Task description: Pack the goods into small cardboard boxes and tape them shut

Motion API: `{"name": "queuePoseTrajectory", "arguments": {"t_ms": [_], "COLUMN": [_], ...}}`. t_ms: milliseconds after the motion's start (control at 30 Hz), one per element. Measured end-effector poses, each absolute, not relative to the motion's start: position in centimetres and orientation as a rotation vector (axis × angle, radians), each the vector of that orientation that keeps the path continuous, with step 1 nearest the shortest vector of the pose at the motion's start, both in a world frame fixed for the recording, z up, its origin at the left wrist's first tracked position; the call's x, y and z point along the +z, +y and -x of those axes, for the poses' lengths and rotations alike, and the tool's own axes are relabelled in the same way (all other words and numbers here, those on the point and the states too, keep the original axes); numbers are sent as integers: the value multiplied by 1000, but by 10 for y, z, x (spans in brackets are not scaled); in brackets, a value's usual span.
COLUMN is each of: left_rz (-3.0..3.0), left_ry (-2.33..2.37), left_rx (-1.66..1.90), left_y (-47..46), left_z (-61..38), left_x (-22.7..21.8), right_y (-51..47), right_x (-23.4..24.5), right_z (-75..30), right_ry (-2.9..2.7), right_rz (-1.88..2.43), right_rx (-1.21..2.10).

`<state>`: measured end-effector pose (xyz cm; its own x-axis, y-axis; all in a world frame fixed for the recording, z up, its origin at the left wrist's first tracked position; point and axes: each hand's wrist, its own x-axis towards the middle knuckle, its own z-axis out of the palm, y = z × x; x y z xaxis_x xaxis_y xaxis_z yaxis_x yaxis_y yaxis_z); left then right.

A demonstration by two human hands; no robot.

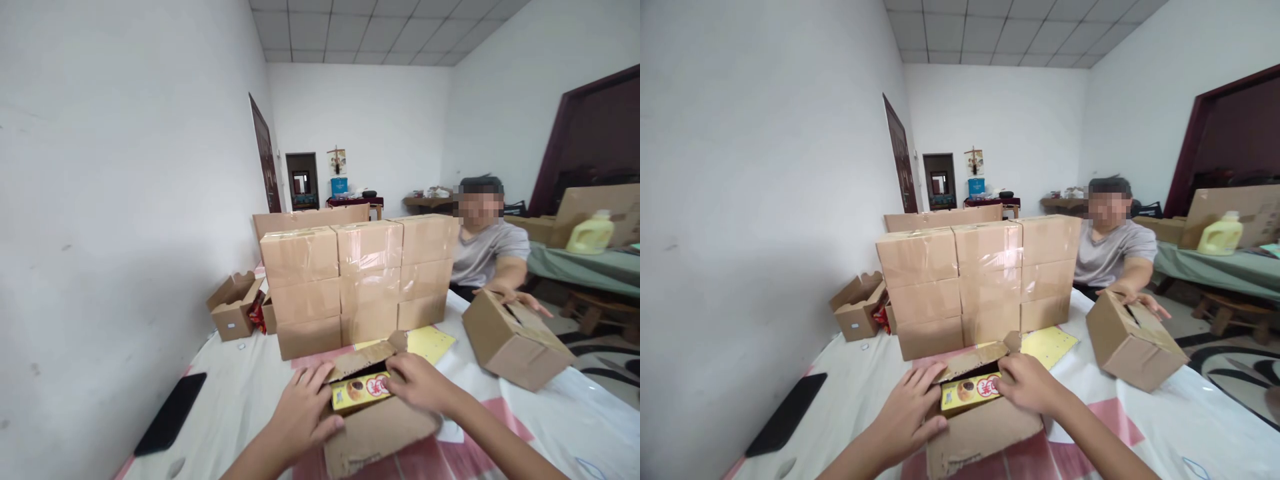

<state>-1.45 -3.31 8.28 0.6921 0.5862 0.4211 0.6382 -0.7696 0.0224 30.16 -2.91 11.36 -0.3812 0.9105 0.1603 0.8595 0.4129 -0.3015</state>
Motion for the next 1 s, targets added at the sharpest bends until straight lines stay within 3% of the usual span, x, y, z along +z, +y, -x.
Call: {"name": "queuePoseTrajectory", "arguments": {"t_ms": [400,667,1000], "left_rz": [2977,3137,3075], "left_ry": [-1071,-1183,-1480], "left_rx": [-877,-1544,-1202], "left_y": [-38,-46,-47], "left_z": [25,22,26], "left_x": [62,59,49], "right_y": [-51,-57,-62], "right_x": [126,126,80], "right_z": [-307,-314,-320], "right_ry": [-2420,-2386,-2032], "right_rz": [1492,1436,1237], "right_rx": [155,164,2]}}
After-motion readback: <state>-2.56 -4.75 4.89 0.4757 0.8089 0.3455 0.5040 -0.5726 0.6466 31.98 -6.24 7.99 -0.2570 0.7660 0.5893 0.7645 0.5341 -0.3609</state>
